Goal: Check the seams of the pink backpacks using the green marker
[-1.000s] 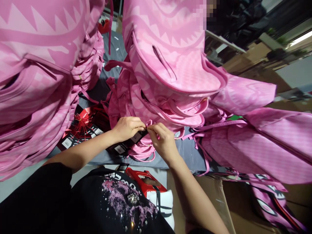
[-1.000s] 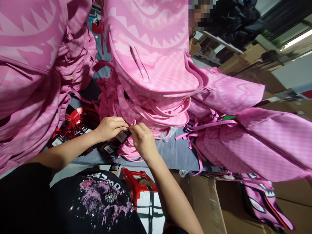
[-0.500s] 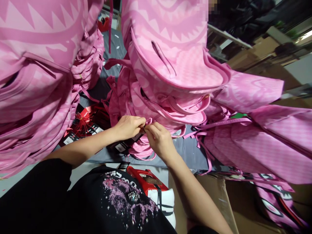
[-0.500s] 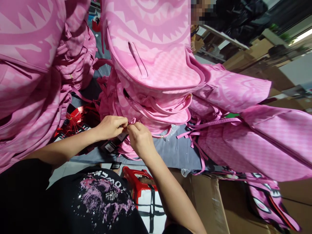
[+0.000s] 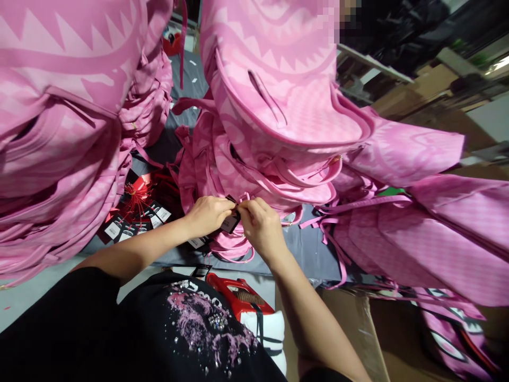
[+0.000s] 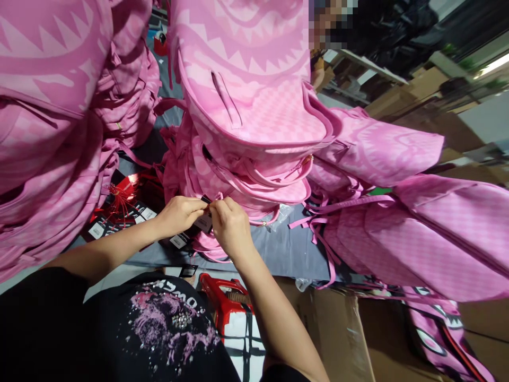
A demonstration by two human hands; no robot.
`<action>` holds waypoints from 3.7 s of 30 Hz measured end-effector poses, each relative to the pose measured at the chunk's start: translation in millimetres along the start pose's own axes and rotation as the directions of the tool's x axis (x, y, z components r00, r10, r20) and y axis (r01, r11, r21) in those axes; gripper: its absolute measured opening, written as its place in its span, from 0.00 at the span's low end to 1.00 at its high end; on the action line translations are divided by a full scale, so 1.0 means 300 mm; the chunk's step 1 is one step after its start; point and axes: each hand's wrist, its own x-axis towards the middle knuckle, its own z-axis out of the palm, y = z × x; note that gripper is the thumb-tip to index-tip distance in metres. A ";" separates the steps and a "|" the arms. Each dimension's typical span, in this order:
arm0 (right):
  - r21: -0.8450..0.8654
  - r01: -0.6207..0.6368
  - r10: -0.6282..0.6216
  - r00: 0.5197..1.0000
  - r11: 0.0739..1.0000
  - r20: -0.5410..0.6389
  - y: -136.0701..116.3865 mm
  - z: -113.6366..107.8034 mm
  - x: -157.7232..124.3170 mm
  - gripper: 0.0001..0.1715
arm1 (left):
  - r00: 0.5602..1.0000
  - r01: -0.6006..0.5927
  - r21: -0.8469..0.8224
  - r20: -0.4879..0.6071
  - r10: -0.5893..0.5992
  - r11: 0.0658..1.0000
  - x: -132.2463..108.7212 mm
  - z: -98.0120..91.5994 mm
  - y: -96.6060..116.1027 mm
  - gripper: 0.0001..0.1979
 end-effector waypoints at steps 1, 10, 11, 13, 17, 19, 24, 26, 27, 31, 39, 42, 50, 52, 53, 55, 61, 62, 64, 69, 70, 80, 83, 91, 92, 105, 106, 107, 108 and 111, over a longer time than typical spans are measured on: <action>0.005 0.008 -0.008 1.000 1.000 0.000 -0.002 0.000 -0.001 0.10 | 1.000 0.009 -0.024 -0.007 -0.009 1.000 -0.005 0.000 0.000 0.09; 0.104 0.051 -0.043 0.996 0.993 -0.078 -0.002 -0.010 -0.001 0.07 | 0.994 0.092 -0.188 -0.037 -0.101 0.978 -0.012 0.014 0.016 0.08; 0.106 0.057 -0.048 0.995 0.993 -0.086 -0.001 -0.009 -0.002 0.07 | 0.994 0.095 -0.200 -0.025 -0.102 0.975 -0.011 0.015 0.018 0.08; 0.093 0.070 -0.061 0.993 0.993 -0.099 0.001 -0.010 -0.002 0.07 | 0.989 0.133 -0.193 -0.038 -0.143 0.972 -0.008 0.015 0.022 0.07; 0.052 0.092 -0.085 0.988 0.994 -0.126 0.006 -0.017 0.004 0.05 | 0.986 0.142 -0.205 -0.056 -0.157 0.968 -0.002 0.012 0.031 0.07; 0.038 0.107 -0.102 0.988 0.994 -0.119 0.006 -0.021 0.007 0.06 | 0.991 0.117 -0.216 -0.033 -0.126 0.969 -0.001 0.011 0.032 0.07; 0.022 0.119 -0.115 0.985 0.993 -0.131 0.003 -0.018 0.008 0.06 | 0.990 0.126 -0.197 -0.040 -0.137 0.972 -0.002 0.010 0.025 0.07; 0.024 0.130 -0.126 0.984 0.991 -0.129 0.002 -0.015 0.007 0.05 | 0.994 0.103 -0.195 -0.014 -0.108 0.975 -0.003 0.007 0.022 0.08; 0.024 0.137 -0.133 0.983 0.990 -0.126 0.002 -0.013 0.007 0.06 | 0.995 0.100 -0.187 -0.006 -0.103 0.977 -0.004 0.005 0.021 0.08; 0.032 0.131 -0.126 0.983 0.991 -0.131 0.001 -0.009 0.006 0.05 | 0.991 0.129 -0.152 -0.023 -0.134 0.980 -0.004 -0.005 0.023 0.08; 0.054 0.097 -0.088 0.985 0.994 -0.152 0.015 -0.002 -0.002 0.04 | 0.986 0.162 -0.128 -0.028 -0.166 0.978 -0.002 -0.020 0.037 0.08; 0.060 0.080 -0.070 0.986 0.995 -0.153 0.016 -0.002 -0.006 0.04 | 0.994 0.109 -0.186 0.022 -0.106 0.977 -0.001 -0.024 0.036 0.08; 0.098 -0.003 0.020 0.986 0.995 -0.168 0.011 -0.003 -0.012 0.05 | 0.996 0.077 -0.210 0.051 -0.067 0.975 0.006 -0.014 0.020 0.08; 0.092 -0.012 0.026 0.987 0.996 -0.161 0.013 -0.003 -0.014 0.07 | 0.996 0.089 -0.164 0.024 -0.086 0.983 0.005 -0.008 0.017 0.08; 0.090 -0.020 0.035 0.986 0.996 -0.160 0.014 -0.003 -0.015 0.08 | 0.994 0.104 -0.142 0.001 -0.105 0.984 0.005 -0.006 0.016 0.08; 0.095 -0.046 0.061 0.984 0.994 -0.166 0.017 -0.001 -0.017 0.09 | 0.996 0.092 -0.158 0.002 -0.093 0.983 0.004 -0.003 0.015 0.09; 0.111 -0.126 0.143 0.977 0.986 -0.161 0.032 0.010 -0.025 0.13 | 0.993 0.117 -0.106 0.009 -0.116 0.988 0.000 0.000 0.014 0.08; 0.115 -0.145 0.162 0.973 0.983 -0.162 0.035 0.013 -0.027 0.14 | 0.995 0.101 -0.125 0.005 -0.102 0.987 -0.001 0.001 0.011 0.09; 0.131 -0.176 0.197 0.966 0.976 -0.165 0.039 0.017 -0.031 0.16 | 0.998 0.059 -0.167 0.033 -0.054 0.984 -0.005 0.002 0.005 0.10; 0.184 -0.226 0.253 0.958 0.957 -0.139 0.036 0.027 -0.032 0.19 | 0.996 0.081 -0.123 -0.028 -0.085 0.989 -0.014 -0.002 -0.001 0.08; 0.187 -0.233 0.261 0.954 0.954 -0.146 0.034 0.028 -0.031 0.19 | 0.997 0.068 -0.142 -0.034 -0.074 0.988 -0.015 -0.003 0.000 0.08; 0.318 -0.302 0.369 0.913 0.899 -0.176 0.005 0.046 -0.020 0.20 | 0.997 -0.019 -0.104 -0.073 0.011 0.994 -0.020 0.020 -0.018 0.09; 0.324 -0.321 0.387 0.908 0.890 -0.163 -0.003 0.044 -0.016 0.20 | 0.996 -0.023 -0.098 -0.087 0.014 0.995 -0.013 0.038 -0.014 0.09; -0.311 -0.134 0.084 0.982 0.941 -0.166 -0.171 0.019 0.051 0.23 | 0.720 0.366 -0.346 -0.483 -0.499 0.864 -0.167 0.061 -0.237 0.17; -0.312 -0.107 0.067 0.988 0.944 -0.137 -0.205 0.062 0.078 0.22 | 0.574 0.495 -0.378 -0.534 -0.621 0.783 -0.223 0.062 -0.308 0.16; -0.147 0.169 0.006 0.637 0.975 0.771 -0.340 0.972 0.502 0.17 | 0.178 0.792 -0.461 -0.453 -0.874 0.400 -0.436 0.094 -0.777 0.22; -0.155 0.170 0.013 0.634 0.973 0.774 -0.334 0.980 0.498 0.18 | 0.190 0.794 -0.454 -0.446 -0.875 0.404 -0.431 0.090 -0.783 0.18; -0.165 0.169 0.021 0.634 0.972 0.773 -0.328 0.982 0.493 0.19 | 0.197 0.797 -0.449 -0.441 -0.876 0.405 -0.428 0.086 -0.787 0.15; -0.174 0.167 0.029 0.636 0.971 0.772 -0.324 0.978 0.487 0.19 | 0.197 0.800 -0.446 -0.436 -0.878 0.401 -0.426 0.084 -0.791 0.13; -0.198 0.145 0.058 0.649 0.969 0.758 -0.332 0.944 0.470 0.17 | 0.154 0.816 -0.457 -0.419 -0.895 0.354 -0.418 0.090 -0.797 0.11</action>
